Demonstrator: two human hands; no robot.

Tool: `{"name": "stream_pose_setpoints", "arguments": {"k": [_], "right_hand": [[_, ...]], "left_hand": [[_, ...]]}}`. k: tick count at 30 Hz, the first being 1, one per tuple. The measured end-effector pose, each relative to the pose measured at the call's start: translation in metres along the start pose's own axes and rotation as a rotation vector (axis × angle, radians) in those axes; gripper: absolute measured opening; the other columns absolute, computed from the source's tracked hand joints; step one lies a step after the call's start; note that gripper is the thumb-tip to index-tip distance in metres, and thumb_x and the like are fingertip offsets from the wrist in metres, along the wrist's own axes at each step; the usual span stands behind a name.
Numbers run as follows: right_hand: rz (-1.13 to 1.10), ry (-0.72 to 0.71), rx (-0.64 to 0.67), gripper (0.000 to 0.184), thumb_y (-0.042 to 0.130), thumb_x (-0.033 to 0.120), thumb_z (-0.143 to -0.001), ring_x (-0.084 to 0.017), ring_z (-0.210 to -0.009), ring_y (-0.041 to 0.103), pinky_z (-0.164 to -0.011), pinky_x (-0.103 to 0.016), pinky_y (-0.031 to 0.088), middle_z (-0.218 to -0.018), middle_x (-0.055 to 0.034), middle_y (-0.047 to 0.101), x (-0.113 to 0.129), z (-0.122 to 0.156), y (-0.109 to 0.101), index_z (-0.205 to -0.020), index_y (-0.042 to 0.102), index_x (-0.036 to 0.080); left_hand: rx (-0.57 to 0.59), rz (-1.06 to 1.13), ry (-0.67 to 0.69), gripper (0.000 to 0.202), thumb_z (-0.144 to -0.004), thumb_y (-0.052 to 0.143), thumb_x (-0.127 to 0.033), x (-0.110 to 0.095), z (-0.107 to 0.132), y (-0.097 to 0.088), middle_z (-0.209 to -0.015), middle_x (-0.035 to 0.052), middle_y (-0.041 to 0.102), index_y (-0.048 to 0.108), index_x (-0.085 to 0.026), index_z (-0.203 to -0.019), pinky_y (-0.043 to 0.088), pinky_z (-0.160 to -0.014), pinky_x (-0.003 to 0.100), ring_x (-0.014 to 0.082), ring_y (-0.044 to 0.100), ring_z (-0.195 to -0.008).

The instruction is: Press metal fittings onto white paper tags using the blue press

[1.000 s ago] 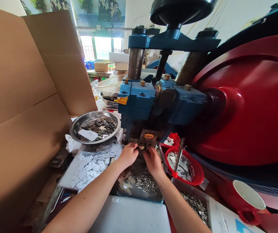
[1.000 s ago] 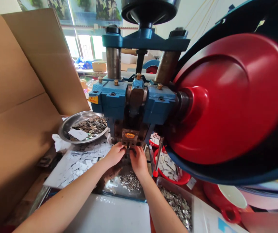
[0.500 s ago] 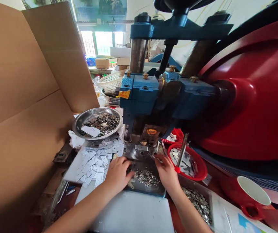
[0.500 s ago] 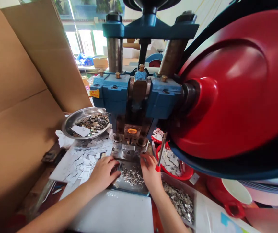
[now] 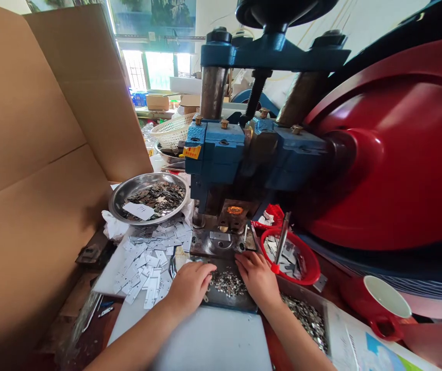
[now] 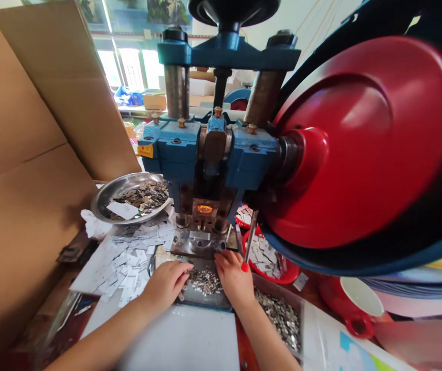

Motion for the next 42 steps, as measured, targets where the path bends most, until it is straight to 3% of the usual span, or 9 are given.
{"name": "stream_pose_setpoints", "arguments": {"k": [5,10,14,17,22,30,37,42], "right_hand": [[-0.179,0.055,-0.091,0.025,0.043,0.025,-0.092,-0.02,-0.08,0.057,-0.074,-0.032,0.044,-0.083,-0.0051,0.065,0.006,-0.019,-0.004,-0.084,0.065,0.02],[-0.179,0.086,-0.14,0.023,0.045,0.024,-0.09,-0.02,-0.079,0.056,-0.074,-0.032,0.041,-0.082,-0.0051,0.064,0.022,-0.059,0.001,-0.081,0.066,0.02],[-0.106,0.121,-0.14,0.024,0.049,0.023,-0.087,-0.02,-0.077,0.054,-0.07,-0.032,0.039,-0.076,-0.0055,0.061,0.027,-0.072,0.009,-0.07,0.066,0.02],[-0.115,0.055,-0.115,0.021,0.05,0.025,-0.088,-0.02,-0.083,0.054,-0.075,-0.032,0.04,-0.085,-0.0054,0.063,0.029,-0.068,0.006,-0.08,0.069,0.021],[-0.05,-0.071,-0.056,0.022,0.05,0.03,-0.091,-0.022,-0.095,0.051,-0.089,-0.038,0.038,-0.094,-0.0057,0.063,0.038,-0.058,-0.007,-0.103,0.068,0.025],[-0.07,-0.084,-0.022,0.025,0.048,0.032,-0.092,-0.024,-0.104,0.051,-0.097,-0.043,0.036,-0.109,-0.0054,0.062,0.039,-0.051,-0.006,-0.109,0.065,0.025],[-0.19,-0.035,-0.157,0.028,0.043,0.031,-0.093,-0.024,-0.109,0.051,-0.096,-0.047,0.039,-0.112,-0.0091,0.062,0.025,-0.038,0.001,-0.111,0.063,0.02],[-0.157,-0.04,-0.103,0.029,0.045,0.033,-0.093,-0.025,-0.112,0.049,-0.097,-0.048,0.038,-0.113,-0.0085,0.06,0.024,-0.04,0.003,-0.113,0.062,0.022]], "left_hand": [[-0.16,0.246,-0.06,0.036,-0.091,0.035,-0.012,0.005,-0.004,-0.01,-0.104,0.0062,0.058,0.053,-0.024,-0.119,0.049,-0.083,0.032,0.0175,0.059,-0.092],[-0.26,0.335,-0.261,0.032,-0.083,0.049,-0.015,0.017,-0.015,-0.022,-0.1,0.0056,0.062,0.06,-0.022,-0.113,0.048,-0.086,0.036,0.0207,0.059,-0.094],[-0.196,0.44,-0.397,0.023,-0.082,0.054,-0.023,0.023,-0.023,-0.03,-0.097,0.0038,0.067,0.067,-0.022,-0.1,0.049,-0.082,0.035,0.0207,0.062,-0.088],[-0.146,0.506,-0.425,0.023,-0.08,0.056,-0.026,0.024,-0.031,-0.035,-0.093,0.0016,0.069,0.066,-0.023,-0.101,0.05,-0.076,0.031,0.0193,0.064,-0.082],[-0.177,0.395,-0.316,0.014,-0.08,0.056,-0.025,0.016,-0.054,-0.043,-0.086,0.0005,0.069,0.068,-0.022,-0.086,0.048,-0.075,0.03,0.019,0.063,-0.081],[-0.175,0.29,-0.267,0.015,-0.083,0.055,-0.022,0.012,-0.078,-0.04,-0.089,0.001,0.07,0.068,-0.021,-0.091,0.048,-0.074,0.029,0.0185,0.063,-0.081],[-0.171,0.218,-0.223,0.014,-0.084,0.058,-0.022,0.008,-0.093,-0.029,-0.091,0.0026,0.071,0.071,-0.02,-0.09,0.047,-0.079,0.03,0.0192,0.063,-0.086],[-0.198,0.166,-0.211,0.013,-0.082,0.061,-0.019,0.011,-0.097,-0.022,-0.09,0.0035,0.069,0.071,-0.019,-0.089,0.046,-0.082,0.032,0.0193,0.062,-0.087]]}}
Point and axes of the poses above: each hand's wrist, its own z-axis away from the middle knuckle, its own y-axis out of the palm, x = y × z, the point moved 4 cm from there along -z, towards the middle knuckle
